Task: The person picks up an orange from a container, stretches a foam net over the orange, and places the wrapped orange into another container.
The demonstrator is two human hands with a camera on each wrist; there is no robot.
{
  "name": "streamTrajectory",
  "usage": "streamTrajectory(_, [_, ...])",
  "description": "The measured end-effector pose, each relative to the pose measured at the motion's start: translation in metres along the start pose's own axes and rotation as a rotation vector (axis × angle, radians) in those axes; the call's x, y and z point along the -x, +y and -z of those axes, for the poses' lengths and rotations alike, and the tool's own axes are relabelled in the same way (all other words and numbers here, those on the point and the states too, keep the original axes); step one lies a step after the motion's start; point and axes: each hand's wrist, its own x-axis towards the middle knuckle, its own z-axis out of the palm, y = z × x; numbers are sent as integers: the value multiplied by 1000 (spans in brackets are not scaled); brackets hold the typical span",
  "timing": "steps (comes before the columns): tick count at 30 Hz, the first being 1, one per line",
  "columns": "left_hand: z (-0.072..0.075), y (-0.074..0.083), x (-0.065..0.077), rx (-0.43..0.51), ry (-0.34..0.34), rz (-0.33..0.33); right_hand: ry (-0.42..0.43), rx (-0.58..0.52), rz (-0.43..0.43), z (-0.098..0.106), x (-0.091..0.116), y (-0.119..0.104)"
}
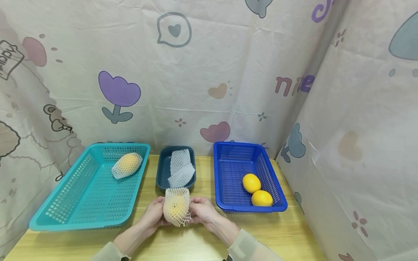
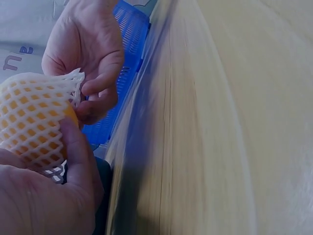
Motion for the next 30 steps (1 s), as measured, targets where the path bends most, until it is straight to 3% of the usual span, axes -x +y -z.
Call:
streamTrajectory(6, [0, 2, 1, 0, 18, -11, 11, -29, 1, -2, -1, -1])
streamTrajectory(15, [0, 2, 0, 9, 44, -15, -2, -187, -47, -3, 0, 0])
streamTrajectory(24, [-2, 3, 5, 83, -18, 6, -3, -254, -30, -1, 2, -1])
streamTrajectory(30, [-1, 0, 5, 170, -42, 27, -52, -310, -4, -1, 1, -2])
